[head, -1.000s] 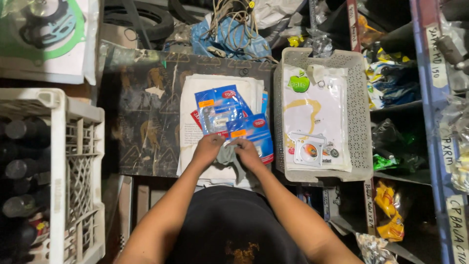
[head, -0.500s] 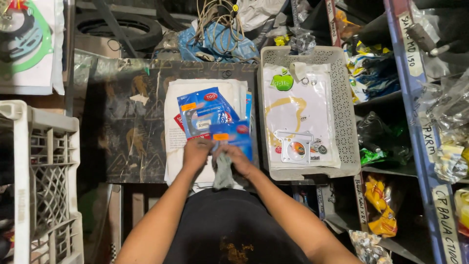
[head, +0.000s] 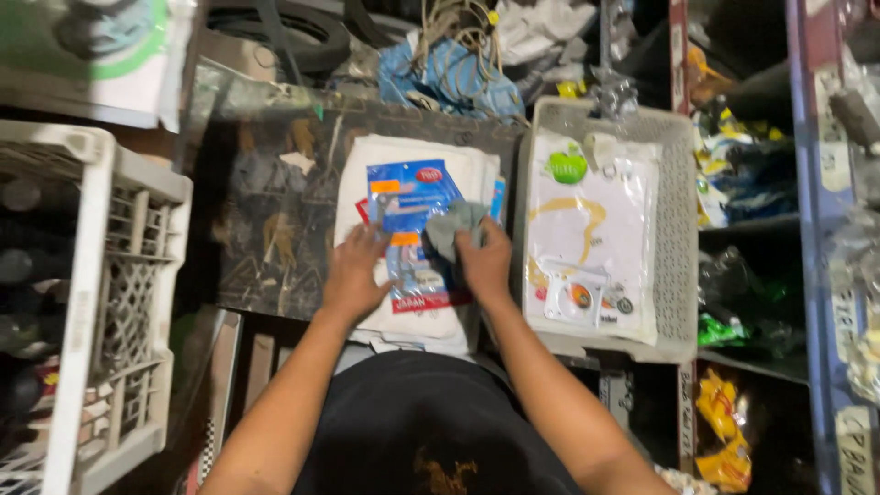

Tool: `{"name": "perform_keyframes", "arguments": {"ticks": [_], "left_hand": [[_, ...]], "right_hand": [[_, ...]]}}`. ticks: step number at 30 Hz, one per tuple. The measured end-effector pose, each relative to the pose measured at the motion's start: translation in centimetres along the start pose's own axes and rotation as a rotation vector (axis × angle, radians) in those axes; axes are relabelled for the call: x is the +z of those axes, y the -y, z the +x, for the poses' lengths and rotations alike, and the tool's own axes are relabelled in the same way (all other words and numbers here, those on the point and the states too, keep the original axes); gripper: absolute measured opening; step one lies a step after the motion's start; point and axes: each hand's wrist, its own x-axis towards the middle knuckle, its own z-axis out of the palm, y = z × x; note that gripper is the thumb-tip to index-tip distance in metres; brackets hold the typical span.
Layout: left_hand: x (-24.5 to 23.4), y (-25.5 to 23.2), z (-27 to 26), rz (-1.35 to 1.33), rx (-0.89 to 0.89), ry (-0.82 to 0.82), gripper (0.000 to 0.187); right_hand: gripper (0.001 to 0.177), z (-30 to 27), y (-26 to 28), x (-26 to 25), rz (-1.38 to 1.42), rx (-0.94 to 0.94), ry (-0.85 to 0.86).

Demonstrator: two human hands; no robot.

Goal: The person cleans various mechanical parts, including a white plastic component and a metal gasket, using a grey cloth. They wipe the items on a table and place them into a white plastic basket.

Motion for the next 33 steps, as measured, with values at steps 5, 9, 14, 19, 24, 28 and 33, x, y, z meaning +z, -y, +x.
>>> {"name": "perform_keyframes", "arguments": {"ticks": [5,9,14,19,24,28,33], "left_hand": [[0.1,0.4,1.0,0.144,0.046,0.289,0.092],[2.4,2.8,1.9,0.36,0.023,0.407,0.093],[3.5,3.7,2.8,0.337,0.03,0.407,0.101],[4.1,4.1,3.1,0.342,0.051,0.416,0.1],[4.0,3.8,2.9,0.352,0.023,0.431,0.094],[5.2,3.9,3.0,0.3,0.008,0.457,0.104],[5.3,4.2,2.7,0.314,-0.017,0.46,0.097]], "right_hand": [[0.048,-4.3,-1.9,3.9,-0.189,-0.155,0.23],[0.057,-6.1,-3.1,6.7,-0.737,-0.568,0.658],[0.062,-4.6,-2.1,6.8,-0.922,-0.402,0.487],[0.056,-4.8,-5.6,7.5,-0.952,-0.535,0.457],[0.061,-5.1,-5.1,7.9,-0.921,-0.507,0.427],[0.057,-3.4,-10.0,6.8,-0.942,-0.499,0.355],[0.054,-6.0,-5.8,7.1,-0.909,-0.668,0.539]]}}
